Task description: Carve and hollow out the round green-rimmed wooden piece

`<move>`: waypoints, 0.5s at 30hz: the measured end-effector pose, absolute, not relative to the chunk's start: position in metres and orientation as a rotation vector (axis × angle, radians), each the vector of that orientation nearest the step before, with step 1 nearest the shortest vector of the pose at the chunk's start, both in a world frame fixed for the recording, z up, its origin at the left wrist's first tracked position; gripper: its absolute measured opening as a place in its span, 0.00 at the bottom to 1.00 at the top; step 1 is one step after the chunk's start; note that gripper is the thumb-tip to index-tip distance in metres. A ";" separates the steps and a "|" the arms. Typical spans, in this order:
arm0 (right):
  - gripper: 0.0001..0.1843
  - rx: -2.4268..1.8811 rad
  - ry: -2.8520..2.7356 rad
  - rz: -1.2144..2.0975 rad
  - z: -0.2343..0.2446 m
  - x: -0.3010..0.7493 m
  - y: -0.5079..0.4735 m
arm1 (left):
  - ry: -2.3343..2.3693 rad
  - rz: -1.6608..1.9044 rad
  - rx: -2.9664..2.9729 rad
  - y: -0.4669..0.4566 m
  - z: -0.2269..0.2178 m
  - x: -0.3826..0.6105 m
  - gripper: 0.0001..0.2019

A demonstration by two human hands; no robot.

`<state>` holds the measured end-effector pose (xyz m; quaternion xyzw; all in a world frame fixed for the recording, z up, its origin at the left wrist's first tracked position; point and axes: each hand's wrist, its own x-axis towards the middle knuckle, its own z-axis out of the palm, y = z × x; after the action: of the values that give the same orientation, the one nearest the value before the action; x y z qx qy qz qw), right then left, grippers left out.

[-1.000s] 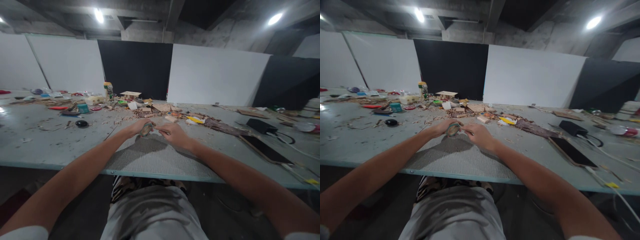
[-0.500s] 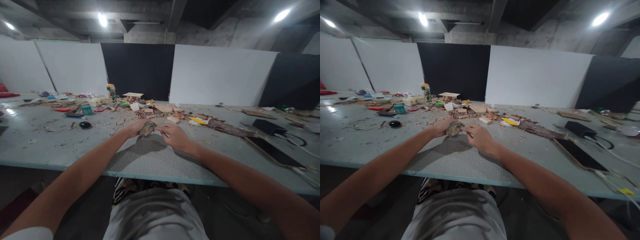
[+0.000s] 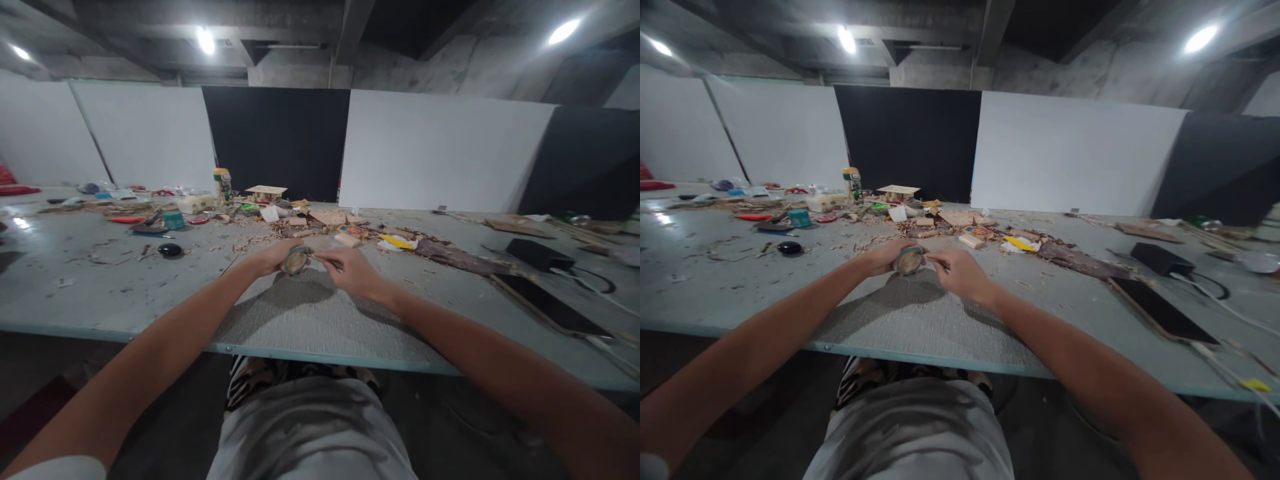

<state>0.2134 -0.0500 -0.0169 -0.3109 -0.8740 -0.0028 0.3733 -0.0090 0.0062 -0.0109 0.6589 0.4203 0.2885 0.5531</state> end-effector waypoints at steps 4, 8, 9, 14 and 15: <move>0.20 -0.797 -2.220 -0.022 -0.015 0.216 -0.050 | 1.030 0.725 1.458 0.005 -0.009 -0.007 0.20; 0.20 -0.799 -2.239 -0.035 -0.014 0.216 -0.051 | 1.013 0.699 1.520 0.005 -0.010 -0.008 0.21; 0.20 -0.805 -2.244 -0.035 -0.014 0.216 -0.051 | 1.006 0.691 1.539 0.005 -0.011 -0.008 0.21; 0.20 -0.795 -2.259 -0.036 -0.015 0.216 -0.051 | 0.966 0.672 1.629 0.004 -0.011 -0.010 0.19; 0.21 -0.795 -2.266 -0.037 -0.015 0.216 -0.051 | 0.960 0.662 1.651 0.002 -0.010 -0.010 0.19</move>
<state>0.2159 -0.0506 -0.0151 -0.3087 -0.8796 -0.0142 0.3615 -0.0099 0.0021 -0.0100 0.6919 0.4023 0.2775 0.5315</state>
